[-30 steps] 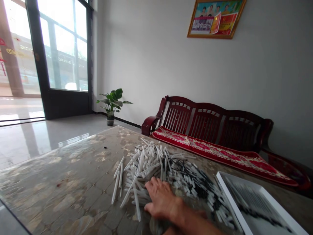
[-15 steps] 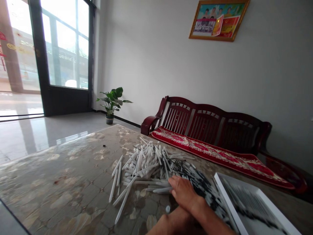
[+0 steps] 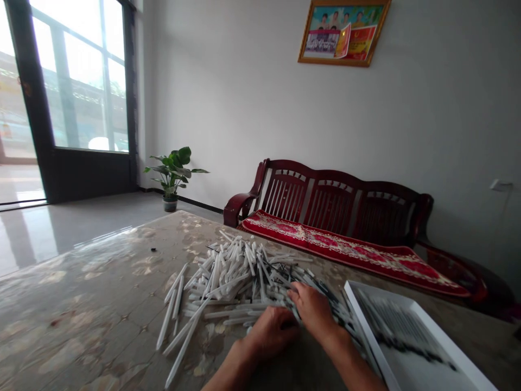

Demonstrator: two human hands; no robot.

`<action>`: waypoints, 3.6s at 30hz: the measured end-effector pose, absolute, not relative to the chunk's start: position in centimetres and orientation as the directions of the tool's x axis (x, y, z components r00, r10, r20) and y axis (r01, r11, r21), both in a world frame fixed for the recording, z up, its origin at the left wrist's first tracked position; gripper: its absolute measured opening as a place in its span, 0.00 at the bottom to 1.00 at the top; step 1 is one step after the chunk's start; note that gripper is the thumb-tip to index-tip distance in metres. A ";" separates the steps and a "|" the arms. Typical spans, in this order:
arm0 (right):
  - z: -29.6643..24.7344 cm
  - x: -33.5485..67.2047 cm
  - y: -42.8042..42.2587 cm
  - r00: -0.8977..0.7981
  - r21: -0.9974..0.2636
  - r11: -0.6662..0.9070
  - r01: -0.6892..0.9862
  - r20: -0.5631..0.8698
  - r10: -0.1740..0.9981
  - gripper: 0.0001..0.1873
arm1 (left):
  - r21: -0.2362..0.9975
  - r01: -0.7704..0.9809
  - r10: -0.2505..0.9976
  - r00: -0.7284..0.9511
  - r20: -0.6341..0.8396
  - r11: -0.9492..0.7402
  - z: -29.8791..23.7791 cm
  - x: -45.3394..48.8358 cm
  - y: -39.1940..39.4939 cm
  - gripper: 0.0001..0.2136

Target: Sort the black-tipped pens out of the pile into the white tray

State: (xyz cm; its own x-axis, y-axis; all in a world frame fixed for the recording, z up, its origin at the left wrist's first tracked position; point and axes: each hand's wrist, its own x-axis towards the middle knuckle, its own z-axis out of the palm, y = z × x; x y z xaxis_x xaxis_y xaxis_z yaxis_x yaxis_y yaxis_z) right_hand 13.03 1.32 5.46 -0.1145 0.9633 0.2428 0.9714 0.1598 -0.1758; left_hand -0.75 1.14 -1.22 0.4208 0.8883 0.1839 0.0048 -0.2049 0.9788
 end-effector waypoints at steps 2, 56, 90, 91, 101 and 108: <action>5.1 13.9 0.7 -0.056 -0.169 0.106 0.980 0.276 0.959 0.13 | 0.983 0.000 0.920 0.352 0.172 -0.184 -0.8 -0.4 1.2 0.04; -2.0 21.4 -0.9 0.269 -0.532 0.145 0.834 0.622 0.735 0.15 | 0.624 -0.775 0.972 -0.058 -0.228 0.100 0.0 1.4 3.0 0.08; -0.7 17.3 -0.1 0.142 -0.989 0.140 0.042 0.145 0.979 0.25 | 0.675 -0.652 0.935 0.299 -0.190 0.345 0.5 2.5 1.9 0.13; -0.8 17.5 0.1 0.159 -0.990 0.131 0.043 0.136 0.978 0.25 | 0.664 -0.667 0.940 0.276 -0.201 0.338 0.6 2.4 2.1 0.11; -1.6 20.0 -0.4 0.166 -0.412 0.045 0.910 0.462 0.871 0.10 | 0.599 -0.779 0.973 0.064 -0.221 0.187 0.4 1.3 3.7 0.03; 0.0 18.8 -1.7 0.032 -0.226 0.073 0.971 0.428 0.903 0.15 | 0.643 -0.739 0.974 0.083 -0.213 0.203 0.1 2.0 3.0 0.05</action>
